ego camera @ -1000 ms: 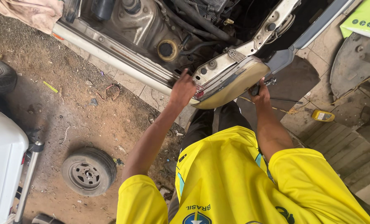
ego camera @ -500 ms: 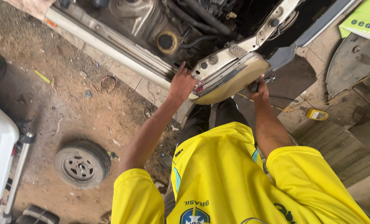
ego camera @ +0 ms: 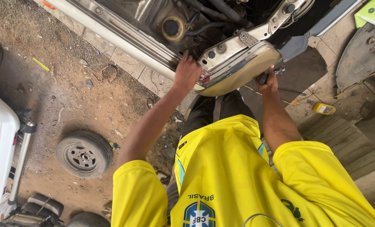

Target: The person uses a socket wrench to loosen and remove bolts from the engine components and the headlight assembly of a car.

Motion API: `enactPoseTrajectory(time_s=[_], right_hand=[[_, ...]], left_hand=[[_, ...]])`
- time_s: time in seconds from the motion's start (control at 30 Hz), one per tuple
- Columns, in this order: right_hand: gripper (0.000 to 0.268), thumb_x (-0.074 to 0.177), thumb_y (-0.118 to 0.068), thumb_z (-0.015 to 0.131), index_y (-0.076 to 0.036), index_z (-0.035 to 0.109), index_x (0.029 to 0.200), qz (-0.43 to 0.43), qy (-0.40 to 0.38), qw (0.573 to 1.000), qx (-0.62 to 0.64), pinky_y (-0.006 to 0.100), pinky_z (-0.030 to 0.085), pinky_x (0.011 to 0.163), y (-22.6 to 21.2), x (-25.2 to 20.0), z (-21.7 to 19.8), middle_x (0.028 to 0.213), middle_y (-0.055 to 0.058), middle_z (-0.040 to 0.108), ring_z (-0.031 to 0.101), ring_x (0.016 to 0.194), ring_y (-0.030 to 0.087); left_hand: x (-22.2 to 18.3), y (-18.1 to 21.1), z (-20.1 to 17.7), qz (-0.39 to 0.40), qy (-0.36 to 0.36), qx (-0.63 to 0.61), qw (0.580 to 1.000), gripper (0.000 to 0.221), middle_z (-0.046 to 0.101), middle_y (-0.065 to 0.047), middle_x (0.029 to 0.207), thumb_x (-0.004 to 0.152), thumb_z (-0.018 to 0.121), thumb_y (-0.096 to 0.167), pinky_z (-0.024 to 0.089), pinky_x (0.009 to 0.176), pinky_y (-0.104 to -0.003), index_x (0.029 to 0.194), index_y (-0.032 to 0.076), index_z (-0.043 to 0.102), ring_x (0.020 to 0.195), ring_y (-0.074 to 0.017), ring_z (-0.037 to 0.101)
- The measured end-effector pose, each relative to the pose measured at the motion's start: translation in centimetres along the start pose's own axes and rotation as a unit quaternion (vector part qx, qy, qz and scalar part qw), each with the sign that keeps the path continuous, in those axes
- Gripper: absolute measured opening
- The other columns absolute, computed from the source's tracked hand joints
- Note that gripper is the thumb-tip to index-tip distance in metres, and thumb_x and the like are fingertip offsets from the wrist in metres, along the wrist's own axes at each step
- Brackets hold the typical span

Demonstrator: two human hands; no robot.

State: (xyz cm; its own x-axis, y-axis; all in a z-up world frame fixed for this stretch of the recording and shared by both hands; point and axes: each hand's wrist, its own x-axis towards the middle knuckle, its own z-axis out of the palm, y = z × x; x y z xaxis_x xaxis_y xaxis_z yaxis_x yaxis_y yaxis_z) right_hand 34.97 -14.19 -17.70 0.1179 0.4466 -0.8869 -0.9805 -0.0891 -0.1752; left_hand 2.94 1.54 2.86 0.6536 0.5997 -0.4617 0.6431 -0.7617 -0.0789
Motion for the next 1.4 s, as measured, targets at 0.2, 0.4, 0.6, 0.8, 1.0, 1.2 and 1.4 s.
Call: enactPoseTrajectory(time_s=[0.2,0.4,0.6,0.8,1.0,1.2,1.4], right_hand=[[0.043,0.102,-0.044,0.060,-0.012,0.062,0.131,0.016,-0.017,0.999,0.033,0.049,0.054,0.109,0.0,0.0,-0.1,0.122,0.007,0.072,0.067,0.119,0.027],[0.039,0.102,-0.045,0.059,-0.016,0.062,0.128,-0.008,0.006,1.000,-0.002,0.047,0.053,0.104,0.1,0.3,-0.3,0.117,0.004,0.071,0.068,0.111,0.023],[0.038,0.104,-0.046,0.058,-0.016,0.064,0.126,0.000,0.002,1.000,-0.006,0.044,0.052,0.102,-0.1,0.6,-0.8,0.115,0.002,0.071,0.067,0.106,0.021],[0.038,0.107,-0.044,0.056,-0.013,0.063,0.128,0.005,-0.036,0.999,0.025,0.047,0.052,0.107,-0.2,1.2,-1.2,0.120,0.005,0.070,0.067,0.114,0.025],[0.043,0.104,-0.045,0.056,-0.014,0.060,0.134,0.005,-0.024,1.000,0.007,0.048,0.051,0.108,-0.2,0.1,-0.5,0.129,0.008,0.069,0.067,0.119,0.028],[0.043,0.100,-0.044,0.061,-0.018,0.060,0.134,0.000,-0.025,1.000,-0.012,0.048,0.050,0.108,-0.2,0.6,-1.1,0.128,0.006,0.067,0.065,0.119,0.025],[0.038,0.099,-0.039,0.065,-0.017,0.062,0.129,0.000,-0.048,0.999,0.015,0.049,0.051,0.109,-0.2,0.9,-1.6,0.120,0.005,0.068,0.065,0.115,0.024]], left_hand=[[1.2,2.2,-0.6,-0.087,-0.060,-0.071,0.992,0.013,0.071,-0.015,0.072,0.084,0.074,0.009,0.028,0.119,-0.052,0.070,0.009,0.074,0.088,-0.0265,0.070],[0.5,2.1,-0.1,-0.056,-0.032,-0.051,0.997,0.017,0.072,-0.014,0.074,0.080,0.074,0.004,0.024,0.126,-0.048,0.064,0.010,0.074,0.093,-0.0240,0.068],[-1.2,-1.6,-0.3,-0.073,-0.048,-0.116,0.989,0.039,0.071,-0.017,0.101,0.067,0.085,0.033,0.050,0.093,-0.048,0.082,-0.002,0.075,0.098,-0.0291,0.065],[-2.0,-3.3,1.9,-0.160,0.021,-0.058,0.985,0.023,0.074,-0.020,0.101,0.084,0.072,-0.010,0.058,0.085,-0.041,0.104,0.000,0.076,0.088,-0.0247,0.072],[-1.1,-3.3,2.1,-0.156,0.023,-0.101,0.982,0.004,0.074,-0.021,0.094,0.080,0.076,-0.001,0.059,0.086,-0.041,0.083,0.000,0.077,0.090,-0.0304,0.074],[-1.0,-4.3,0.1,-0.141,0.099,-0.263,0.949,0.032,0.069,-0.027,0.113,0.073,0.075,0.002,0.060,0.070,-0.043,0.104,-0.001,0.077,0.077,-0.0356,0.073],[5.9,0.3,0.8,-0.125,0.245,-0.585,0.763,0.021,0.074,-0.012,0.109,0.083,0.076,0.003,0.060,0.078,-0.030,0.102,0.011,0.080,0.091,-0.0215,0.077]])
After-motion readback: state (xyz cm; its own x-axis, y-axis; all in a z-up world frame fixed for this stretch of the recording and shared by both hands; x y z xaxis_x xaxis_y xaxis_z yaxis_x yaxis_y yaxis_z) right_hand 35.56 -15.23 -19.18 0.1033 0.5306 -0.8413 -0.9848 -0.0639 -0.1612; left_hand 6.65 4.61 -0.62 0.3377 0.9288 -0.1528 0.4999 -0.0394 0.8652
